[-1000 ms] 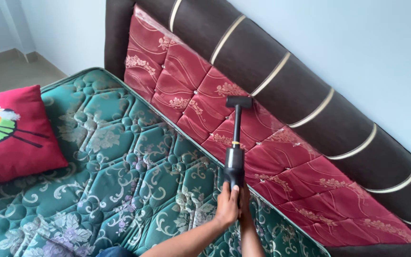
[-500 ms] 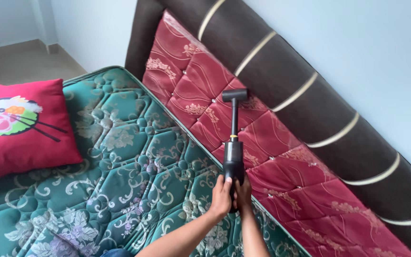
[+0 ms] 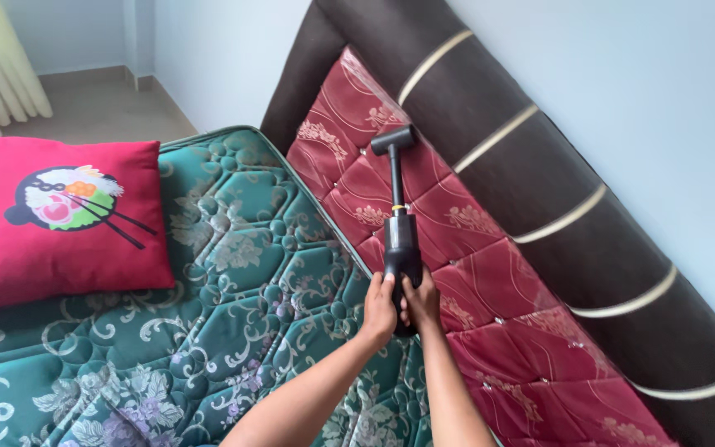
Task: The person vacuums the headboard of a bed using a handheld vacuum cleaner.
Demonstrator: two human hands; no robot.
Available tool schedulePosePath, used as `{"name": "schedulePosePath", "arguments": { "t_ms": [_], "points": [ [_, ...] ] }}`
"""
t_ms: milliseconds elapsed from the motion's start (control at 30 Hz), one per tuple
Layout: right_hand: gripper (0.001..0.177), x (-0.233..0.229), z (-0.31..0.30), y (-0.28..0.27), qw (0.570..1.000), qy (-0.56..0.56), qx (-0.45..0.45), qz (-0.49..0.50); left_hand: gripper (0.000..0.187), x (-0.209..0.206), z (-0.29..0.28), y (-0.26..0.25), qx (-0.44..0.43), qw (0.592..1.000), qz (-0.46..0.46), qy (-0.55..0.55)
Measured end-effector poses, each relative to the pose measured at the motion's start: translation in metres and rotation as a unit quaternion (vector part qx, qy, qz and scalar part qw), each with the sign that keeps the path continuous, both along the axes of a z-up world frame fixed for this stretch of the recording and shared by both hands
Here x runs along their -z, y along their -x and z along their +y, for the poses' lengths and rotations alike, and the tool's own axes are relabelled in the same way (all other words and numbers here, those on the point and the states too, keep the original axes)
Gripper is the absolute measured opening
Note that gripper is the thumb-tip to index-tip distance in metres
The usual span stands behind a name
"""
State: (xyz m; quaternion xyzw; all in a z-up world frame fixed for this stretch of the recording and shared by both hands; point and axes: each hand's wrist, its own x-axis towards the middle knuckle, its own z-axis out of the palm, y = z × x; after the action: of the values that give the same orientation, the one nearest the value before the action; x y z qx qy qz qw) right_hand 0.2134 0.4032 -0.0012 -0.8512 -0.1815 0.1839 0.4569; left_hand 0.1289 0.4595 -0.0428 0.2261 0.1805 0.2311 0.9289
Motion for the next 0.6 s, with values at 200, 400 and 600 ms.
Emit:
{"name": "schedulePosePath", "arguments": {
  "t_ms": [200, 400, 600],
  "points": [
    [0.047, -0.007, 0.054, -0.010, 1.000, -0.002, -0.002, 0.027, 0.025, -0.006, 0.051, -0.007, -0.021, 1.000, -0.006, 0.000],
    [0.051, -0.016, 0.099, -0.012, 1.000, -0.004, -0.011, 0.021, 0.022, -0.009, 0.095, -0.012, -0.017, 0.999, -0.014, 0.024],
    [0.046, -0.029, 0.147, -0.020, 0.999, 0.013, -0.036, -0.012, 0.022, -0.021, 0.140, -0.021, -0.037, 0.999, -0.024, 0.031]
  ]
}}
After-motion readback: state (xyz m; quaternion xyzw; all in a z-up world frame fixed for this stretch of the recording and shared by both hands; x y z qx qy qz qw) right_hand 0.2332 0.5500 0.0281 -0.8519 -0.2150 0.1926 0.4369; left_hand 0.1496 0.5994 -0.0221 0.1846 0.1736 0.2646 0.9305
